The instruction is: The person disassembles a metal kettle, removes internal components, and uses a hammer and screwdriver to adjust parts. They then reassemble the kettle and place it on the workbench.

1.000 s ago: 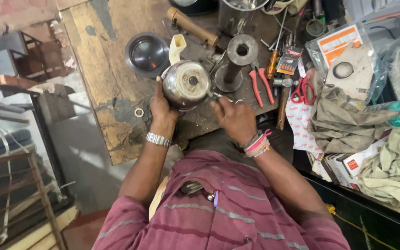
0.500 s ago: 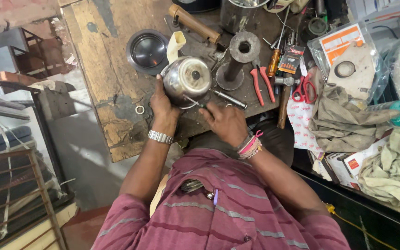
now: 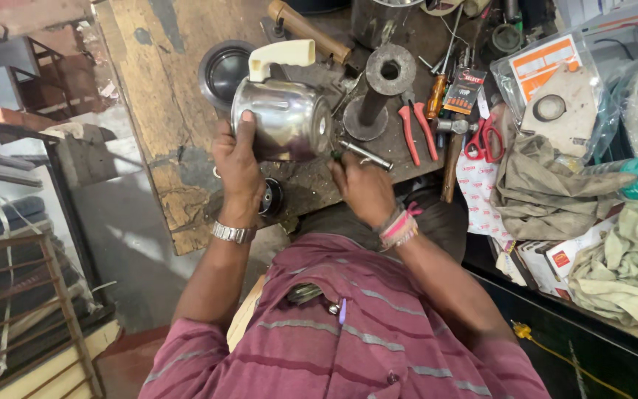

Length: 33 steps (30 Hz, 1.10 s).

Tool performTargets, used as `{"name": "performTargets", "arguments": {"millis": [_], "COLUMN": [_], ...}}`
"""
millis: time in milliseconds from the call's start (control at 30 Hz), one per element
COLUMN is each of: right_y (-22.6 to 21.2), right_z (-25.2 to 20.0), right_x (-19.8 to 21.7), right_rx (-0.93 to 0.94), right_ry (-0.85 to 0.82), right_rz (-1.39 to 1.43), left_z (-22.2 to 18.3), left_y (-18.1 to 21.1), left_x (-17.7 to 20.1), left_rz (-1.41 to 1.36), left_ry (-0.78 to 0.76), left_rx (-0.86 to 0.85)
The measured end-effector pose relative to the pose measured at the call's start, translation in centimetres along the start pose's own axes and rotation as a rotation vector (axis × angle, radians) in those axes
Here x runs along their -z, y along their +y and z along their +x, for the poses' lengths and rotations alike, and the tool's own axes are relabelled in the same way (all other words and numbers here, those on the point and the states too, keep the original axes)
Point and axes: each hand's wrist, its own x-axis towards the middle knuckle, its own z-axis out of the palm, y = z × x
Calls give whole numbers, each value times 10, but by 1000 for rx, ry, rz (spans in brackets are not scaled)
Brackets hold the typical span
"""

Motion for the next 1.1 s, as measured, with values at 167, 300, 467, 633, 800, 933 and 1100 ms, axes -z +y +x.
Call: {"name": "performTargets", "arguments": {"millis": [167,300,467,633,800,933,1100], "right_y": [-1,-1,1,13,20,39,57], "right_z": [-11,9,-20,-33,-39,-56,-71], "right_x": [0,19,28,33,28,17,7], "right_rx": [219,116,-64,58,19,-216,-298], "right_ry": [408,183,279,308,166,89,67], "right_rz": [288,52,429,453,514,460,487], "left_z": [-17,15,24,22,-2,-15,-18], "left_y": [5,-5,-13,-9,45,78,110], "left_x": [12,-2,27,12,-3,-20,-28], "left_rz": [326,-118,-489,-533,31,1394,1393], "left_ry": [69,47,272,179,-272,-778,-931], "left_rx": [-68,149,559,607,140,-784,-1151]}}
